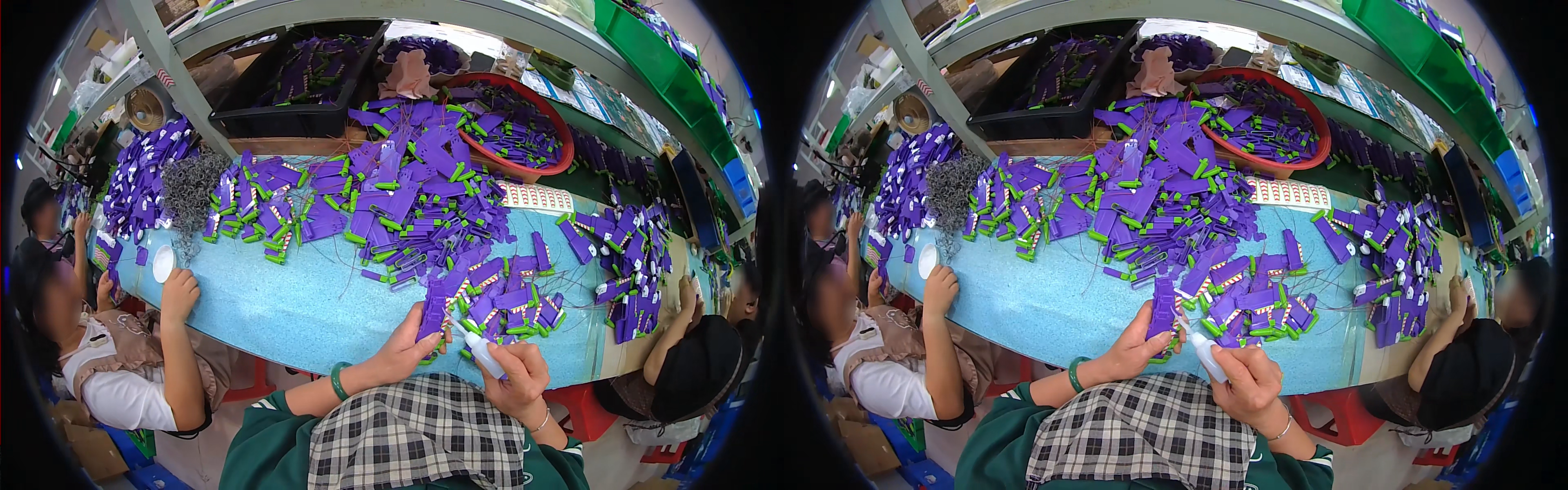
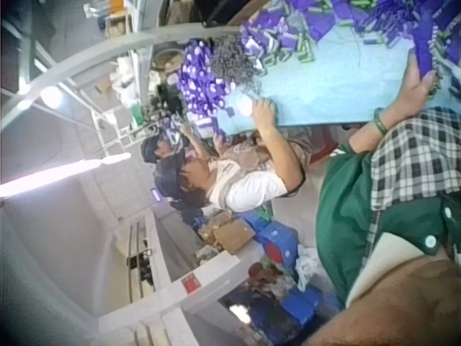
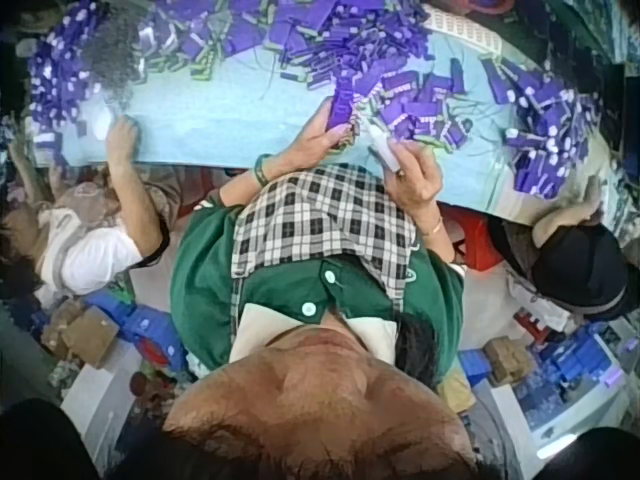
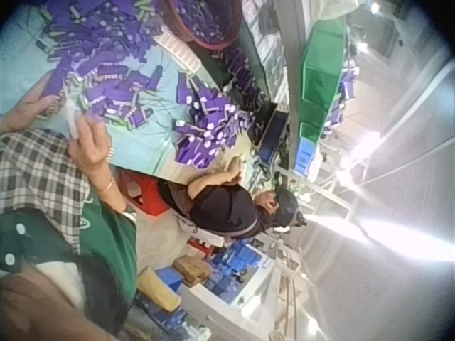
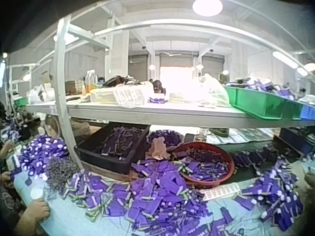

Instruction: The person sits at a table in a workshop and assembles small purple and green plastic components. They pick up a purple piece, apply glue from a small bottle, and attach a green piece to it. The person repeats this process, placing the finished units on the table.

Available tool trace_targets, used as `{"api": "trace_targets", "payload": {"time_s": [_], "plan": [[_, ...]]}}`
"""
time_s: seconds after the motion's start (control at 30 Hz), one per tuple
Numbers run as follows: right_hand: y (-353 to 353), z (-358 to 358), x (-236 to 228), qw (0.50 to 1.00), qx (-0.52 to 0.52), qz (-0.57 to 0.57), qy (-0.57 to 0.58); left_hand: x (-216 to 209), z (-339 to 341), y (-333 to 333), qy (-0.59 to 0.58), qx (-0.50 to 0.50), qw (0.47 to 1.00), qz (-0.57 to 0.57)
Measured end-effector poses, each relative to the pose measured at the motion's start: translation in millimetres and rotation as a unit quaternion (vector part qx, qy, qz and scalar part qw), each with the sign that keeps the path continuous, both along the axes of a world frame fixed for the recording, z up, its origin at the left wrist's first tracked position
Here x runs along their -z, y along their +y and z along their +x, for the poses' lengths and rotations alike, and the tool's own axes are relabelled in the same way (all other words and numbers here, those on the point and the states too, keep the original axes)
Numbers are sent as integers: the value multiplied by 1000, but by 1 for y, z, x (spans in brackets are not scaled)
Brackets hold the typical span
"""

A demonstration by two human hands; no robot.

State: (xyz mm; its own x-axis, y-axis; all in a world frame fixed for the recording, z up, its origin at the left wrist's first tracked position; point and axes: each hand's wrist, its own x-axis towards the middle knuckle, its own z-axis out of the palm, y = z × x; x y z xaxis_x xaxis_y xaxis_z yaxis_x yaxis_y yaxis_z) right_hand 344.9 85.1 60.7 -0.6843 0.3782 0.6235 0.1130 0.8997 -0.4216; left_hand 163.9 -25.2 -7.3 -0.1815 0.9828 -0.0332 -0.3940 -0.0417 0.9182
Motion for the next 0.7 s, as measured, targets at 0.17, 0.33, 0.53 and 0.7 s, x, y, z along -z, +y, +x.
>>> {"api": "trace_targets", "payload": {"time_s": [0.17, 0.33, 0.53, 0.7], "plan": [[1, -1, 0, 999, 1, 20, 27, 1, 5, 4, 118, -52, 991, -19], [0, -3, 0, 1000, -11, 8, 22, -8, 6, 3, 186, -59, 980, -44], [0, -5, -2, 1000, -17, 15, 20, 4, 4, 6, 339, -117, 933, 38], [1, -6, -2, 999, -20, 17, 27, -4, 3, 1, 173, -64, 983, -17]]}}
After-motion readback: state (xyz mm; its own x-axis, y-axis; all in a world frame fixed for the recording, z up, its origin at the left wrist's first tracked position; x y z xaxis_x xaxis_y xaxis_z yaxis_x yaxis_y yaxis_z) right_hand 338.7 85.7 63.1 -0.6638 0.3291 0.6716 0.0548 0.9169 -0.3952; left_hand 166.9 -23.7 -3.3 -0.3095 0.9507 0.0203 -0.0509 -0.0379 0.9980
